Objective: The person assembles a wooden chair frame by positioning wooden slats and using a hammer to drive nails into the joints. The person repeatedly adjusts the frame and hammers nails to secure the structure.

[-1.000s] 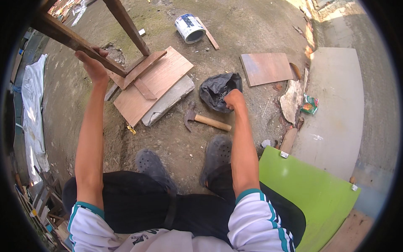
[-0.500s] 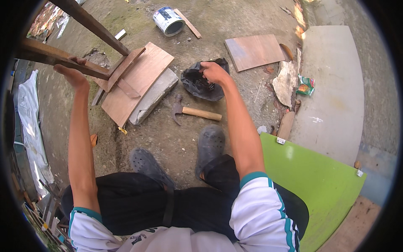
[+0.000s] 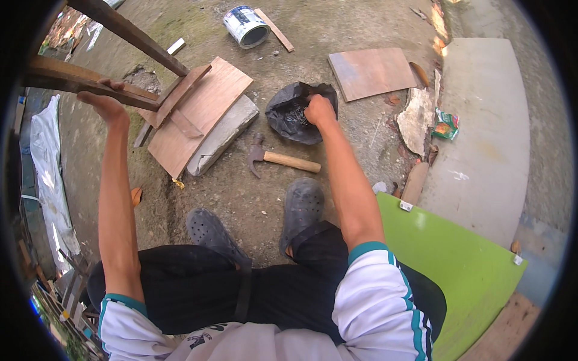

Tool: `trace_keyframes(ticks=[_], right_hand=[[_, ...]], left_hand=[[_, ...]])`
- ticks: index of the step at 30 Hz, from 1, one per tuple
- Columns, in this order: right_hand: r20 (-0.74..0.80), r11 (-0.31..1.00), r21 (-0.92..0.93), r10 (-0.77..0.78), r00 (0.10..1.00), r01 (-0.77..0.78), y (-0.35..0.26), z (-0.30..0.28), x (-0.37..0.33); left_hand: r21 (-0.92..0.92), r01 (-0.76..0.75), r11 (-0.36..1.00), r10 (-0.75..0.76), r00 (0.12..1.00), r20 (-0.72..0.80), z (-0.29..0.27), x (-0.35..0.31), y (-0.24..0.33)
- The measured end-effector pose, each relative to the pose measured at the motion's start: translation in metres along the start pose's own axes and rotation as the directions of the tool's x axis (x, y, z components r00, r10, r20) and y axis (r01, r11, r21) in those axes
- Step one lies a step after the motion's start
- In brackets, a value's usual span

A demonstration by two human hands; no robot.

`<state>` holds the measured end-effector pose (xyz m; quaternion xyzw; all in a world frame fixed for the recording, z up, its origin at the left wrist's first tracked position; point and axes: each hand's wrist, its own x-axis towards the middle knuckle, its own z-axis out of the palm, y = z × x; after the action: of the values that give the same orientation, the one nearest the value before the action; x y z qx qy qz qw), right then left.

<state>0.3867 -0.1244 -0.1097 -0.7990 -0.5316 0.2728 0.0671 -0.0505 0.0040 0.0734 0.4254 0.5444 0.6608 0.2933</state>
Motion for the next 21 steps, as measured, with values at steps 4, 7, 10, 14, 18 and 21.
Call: trace_keyframes(ticks=[4, 7, 10, 14, 18, 21], right_hand=[[-0.055, 0.999, 0.032, 0.010, 0.998, -0.008, -0.006, 0.002, -0.010], [-0.134, 0.998, 0.005, -0.058, 0.989, 0.060, -0.010, 0.009, -0.014], [-0.182, 0.997, 0.005, -0.078, 0.980, 0.080, -0.012, 0.019, -0.016], [0.002, 0.991, -0.053, -0.120, 0.993, 0.120, -0.016, 0.019, -0.014], [0.183, 0.991, -0.031, -0.122, 0.976, 0.130, -0.007, 0.005, 0.001], [-0.040, 0.982, 0.189, 0.023, 0.999, -0.015, -0.004, -0.002, 0.007]], left_hand=[[0.022, 0.005, 1.000, -0.005, 1.000, -0.004, 0.001, -0.002, 0.003], [0.001, -0.004, 1.000, 0.004, 1.000, -0.014, 0.002, 0.000, 0.002], [-0.046, -0.010, 0.999, 0.010, 1.000, -0.013, 0.003, -0.001, 0.001], [-0.013, 0.004, 1.000, -0.005, 0.999, -0.035, 0.004, -0.001, 0.004], [-0.014, 0.003, 1.000, -0.003, 1.000, -0.028, 0.003, -0.002, 0.004], [-0.018, -0.014, 1.000, 0.013, 0.998, -0.055, -0.004, 0.000, 0.004]])
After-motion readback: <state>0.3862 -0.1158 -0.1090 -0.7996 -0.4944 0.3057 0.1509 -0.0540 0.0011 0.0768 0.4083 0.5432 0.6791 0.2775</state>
